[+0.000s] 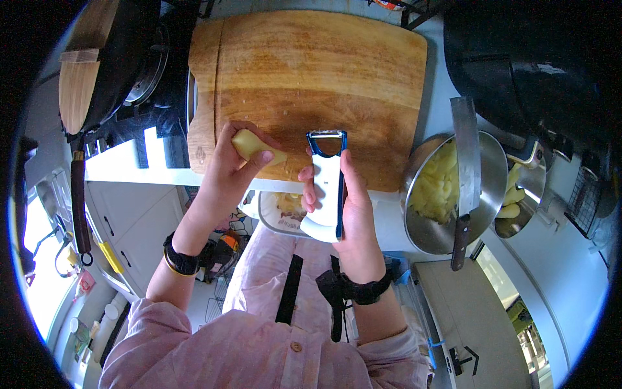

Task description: The person peels potatoes with a vegetable peeler over a cutting board and a metal bowl. Potato skins are collected in a small container while peeled potatoes are placed into the bowl.

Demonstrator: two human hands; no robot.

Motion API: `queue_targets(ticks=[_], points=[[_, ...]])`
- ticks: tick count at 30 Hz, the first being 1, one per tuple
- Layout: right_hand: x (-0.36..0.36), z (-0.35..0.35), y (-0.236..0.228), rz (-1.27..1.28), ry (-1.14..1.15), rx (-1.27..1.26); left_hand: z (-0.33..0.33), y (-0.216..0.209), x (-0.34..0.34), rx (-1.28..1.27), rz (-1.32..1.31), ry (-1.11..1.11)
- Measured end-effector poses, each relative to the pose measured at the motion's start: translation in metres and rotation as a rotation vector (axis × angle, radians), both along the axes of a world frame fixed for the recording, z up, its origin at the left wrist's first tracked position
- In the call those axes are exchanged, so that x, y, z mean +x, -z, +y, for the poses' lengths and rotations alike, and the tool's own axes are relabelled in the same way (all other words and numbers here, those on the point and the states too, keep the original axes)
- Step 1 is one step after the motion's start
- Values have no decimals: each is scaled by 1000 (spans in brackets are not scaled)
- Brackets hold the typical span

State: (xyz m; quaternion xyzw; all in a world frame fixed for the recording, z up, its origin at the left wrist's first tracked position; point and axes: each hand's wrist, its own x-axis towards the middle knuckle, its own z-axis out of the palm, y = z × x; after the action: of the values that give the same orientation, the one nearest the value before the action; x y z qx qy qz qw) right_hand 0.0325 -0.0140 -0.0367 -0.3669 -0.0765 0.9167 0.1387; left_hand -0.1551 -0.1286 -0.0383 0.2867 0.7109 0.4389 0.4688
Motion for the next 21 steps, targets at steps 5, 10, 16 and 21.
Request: queue_targets(ticks=[5,10,16,21], points=[[3,-4,5,46,52,-48,-4,-9,21,13,3,-86],[6,-4,3,25,98,-181,3,-16,18,-22,223,-63],[21,-12,-14,43,129,-278,8,-22,21,-25,237,-117],[29,-15,-22,-80,79,-203,13,-27,35,24,114,-128]])
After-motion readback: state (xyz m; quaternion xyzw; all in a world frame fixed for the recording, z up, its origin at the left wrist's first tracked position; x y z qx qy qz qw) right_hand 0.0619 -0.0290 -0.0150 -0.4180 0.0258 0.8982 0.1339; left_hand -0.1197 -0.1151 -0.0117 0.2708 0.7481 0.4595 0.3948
